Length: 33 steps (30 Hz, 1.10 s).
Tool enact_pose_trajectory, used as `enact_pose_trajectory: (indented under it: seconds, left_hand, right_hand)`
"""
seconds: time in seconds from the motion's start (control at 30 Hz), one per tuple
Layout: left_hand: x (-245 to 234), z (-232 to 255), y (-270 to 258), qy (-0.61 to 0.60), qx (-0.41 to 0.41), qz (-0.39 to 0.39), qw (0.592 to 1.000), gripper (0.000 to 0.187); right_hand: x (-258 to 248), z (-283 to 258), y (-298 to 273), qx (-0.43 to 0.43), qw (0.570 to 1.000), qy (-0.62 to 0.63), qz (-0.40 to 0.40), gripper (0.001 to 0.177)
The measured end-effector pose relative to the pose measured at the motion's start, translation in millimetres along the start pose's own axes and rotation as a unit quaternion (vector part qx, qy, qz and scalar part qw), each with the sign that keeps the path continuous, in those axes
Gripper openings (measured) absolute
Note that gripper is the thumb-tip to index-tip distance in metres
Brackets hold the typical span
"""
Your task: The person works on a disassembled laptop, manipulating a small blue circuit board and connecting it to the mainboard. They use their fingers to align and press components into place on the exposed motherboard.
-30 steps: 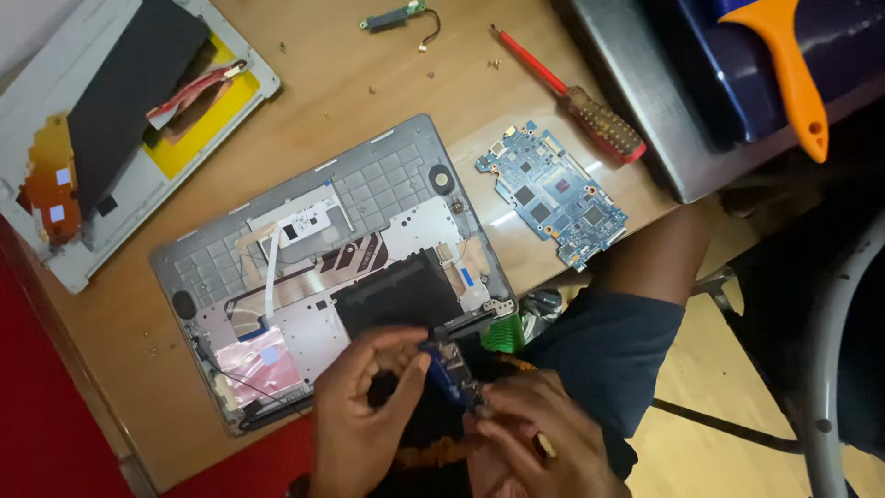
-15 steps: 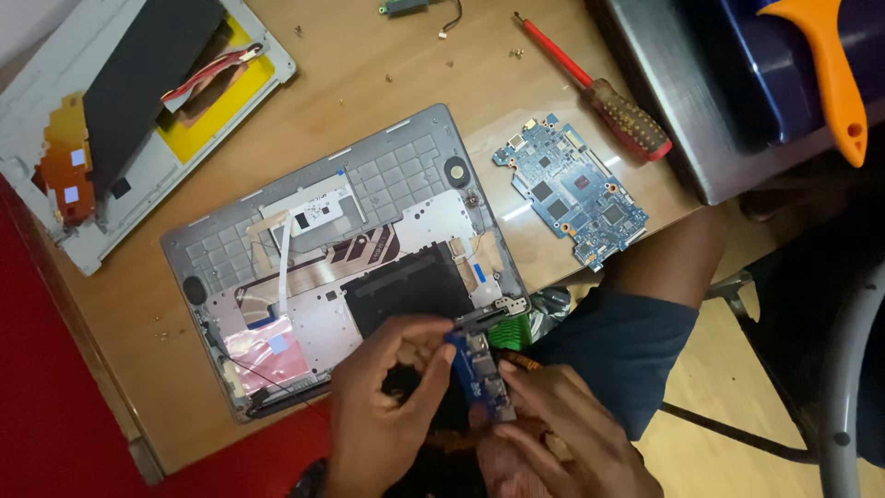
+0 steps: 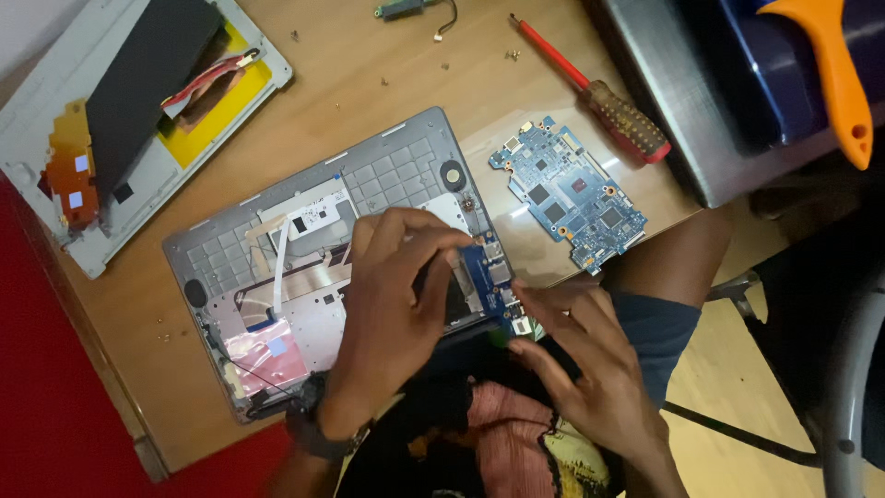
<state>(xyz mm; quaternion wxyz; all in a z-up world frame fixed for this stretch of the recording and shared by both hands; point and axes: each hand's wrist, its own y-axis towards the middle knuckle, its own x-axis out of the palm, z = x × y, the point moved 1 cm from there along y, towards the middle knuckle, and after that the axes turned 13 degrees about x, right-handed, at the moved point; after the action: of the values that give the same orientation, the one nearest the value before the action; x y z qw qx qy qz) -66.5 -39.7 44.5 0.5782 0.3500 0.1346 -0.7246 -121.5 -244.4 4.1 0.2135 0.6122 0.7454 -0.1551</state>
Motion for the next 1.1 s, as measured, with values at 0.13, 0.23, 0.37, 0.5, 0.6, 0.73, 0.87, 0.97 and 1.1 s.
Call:
enact_pose_trajectory:
  seconds: [0.13,0.23,0.37,0.5,0.6,0.73,0.87,0.97,1.1]
  left_hand:
    - [2.5,-8.8,3.4,0.003,-0.002,-0.005,1.0,0.026]
    - [2.2,-11.4,5.1,-0.002,-0.01,-0.004,1.0,0.025]
    - [0.6,-13.0,6.3,0.004,0.006,-0.001,1.0,0.022]
    - [0.0,-16.2,4.9,-0.001,0.013,-0.01,1.0,0.023]
    - [-0.2,-19.0,3.6,-0.013,0.007,-0.015,1.0,0.026]
    - [-3.5,-19.0,3.7,-0.015,0.019,-0.018,1.0,0.028]
    - [-3.1,-21.3,3.7,-0.01,0.032,-0.012,0.999,0.027]
    - [-3.6,-21.7,3.3,-0.016,0.027,-0.018,0.999,0.027]
    - [-3.6,-23.3,2.0,-0.025,0.024,-0.017,0.999,0.027]
  right_hand:
    - [-1.7,-3.6,6.1,0.013,1.0,-0.013,-0.006,0.052]
    - [-1.7,-1.4,8.1,0.019,0.999,-0.027,-0.004,0.051]
    - [0.1,4.9,8.8,0.029,0.999,-0.023,-0.022,0.051]
    - [0.1,5.6,10.1,0.028,0.998,-0.035,-0.033,0.055]
    - [1.6,6.6,9.5,0.025,0.999,-0.028,-0.036,0.052]
    - [1.6,2.6,10.4,0.036,0.999,-0.018,-0.031,0.051]
    - [1.2,-0.1,10.8,0.043,0.999,-0.016,-0.017,0.051]
    - [1.0,-3.6,11.4,0.048,0.999,-0.007,-0.007,0.05]
    - [3.7,-1.5,9.3,0.07,0.997,-0.013,0.01,0.044]
